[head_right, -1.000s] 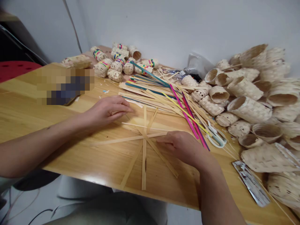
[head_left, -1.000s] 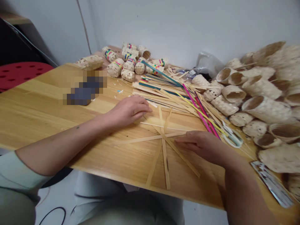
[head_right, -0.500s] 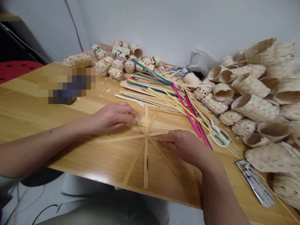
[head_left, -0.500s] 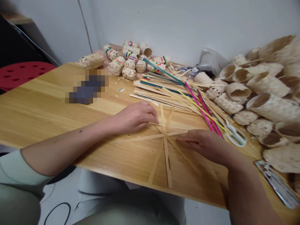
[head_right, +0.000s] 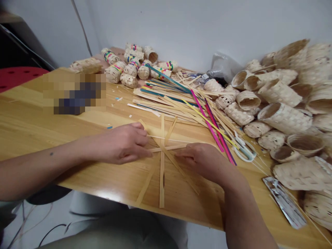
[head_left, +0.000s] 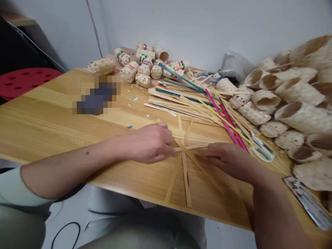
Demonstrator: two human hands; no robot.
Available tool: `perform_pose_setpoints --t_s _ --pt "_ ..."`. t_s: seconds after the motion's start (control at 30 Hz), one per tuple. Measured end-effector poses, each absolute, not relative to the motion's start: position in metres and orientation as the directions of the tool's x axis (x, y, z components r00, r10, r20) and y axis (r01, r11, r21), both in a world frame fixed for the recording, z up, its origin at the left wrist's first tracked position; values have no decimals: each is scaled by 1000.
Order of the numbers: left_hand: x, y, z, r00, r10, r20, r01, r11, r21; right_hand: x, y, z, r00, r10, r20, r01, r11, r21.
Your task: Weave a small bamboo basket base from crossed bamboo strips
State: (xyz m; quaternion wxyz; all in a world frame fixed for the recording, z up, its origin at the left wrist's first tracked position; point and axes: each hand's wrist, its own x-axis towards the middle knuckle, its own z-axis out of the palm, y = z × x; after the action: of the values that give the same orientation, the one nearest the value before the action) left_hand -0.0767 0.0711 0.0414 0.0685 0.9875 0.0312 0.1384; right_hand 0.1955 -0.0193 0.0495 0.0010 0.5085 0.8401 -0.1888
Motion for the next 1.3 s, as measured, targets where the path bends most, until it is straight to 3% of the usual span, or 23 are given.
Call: perform_pose_setpoints --t_s 0.1,0.27,0.8,1.1,1.3 --pt "-73 60 42 987 -44 154 -62 -992 112 195 -20 49 -471 863 -184 859 400 -319" --pt "-67 52 31 989 -87 120 -105 -984 146 194 -20 50 -458 867 -195 866 385 -319" --pt "-63 46 33 974 -97 204 -135 -975 179 192 -21 51 -459 874 -159 867 400 -298" --pt "-61 45 35 992 -103 75 -116 -977 182 193 -22 49 -453 881 -139 873 406 -271" --pt "-60 45 35 992 -107 70 -117 -978 175 192 -22 50 -455 880 -137 871 407 -277"
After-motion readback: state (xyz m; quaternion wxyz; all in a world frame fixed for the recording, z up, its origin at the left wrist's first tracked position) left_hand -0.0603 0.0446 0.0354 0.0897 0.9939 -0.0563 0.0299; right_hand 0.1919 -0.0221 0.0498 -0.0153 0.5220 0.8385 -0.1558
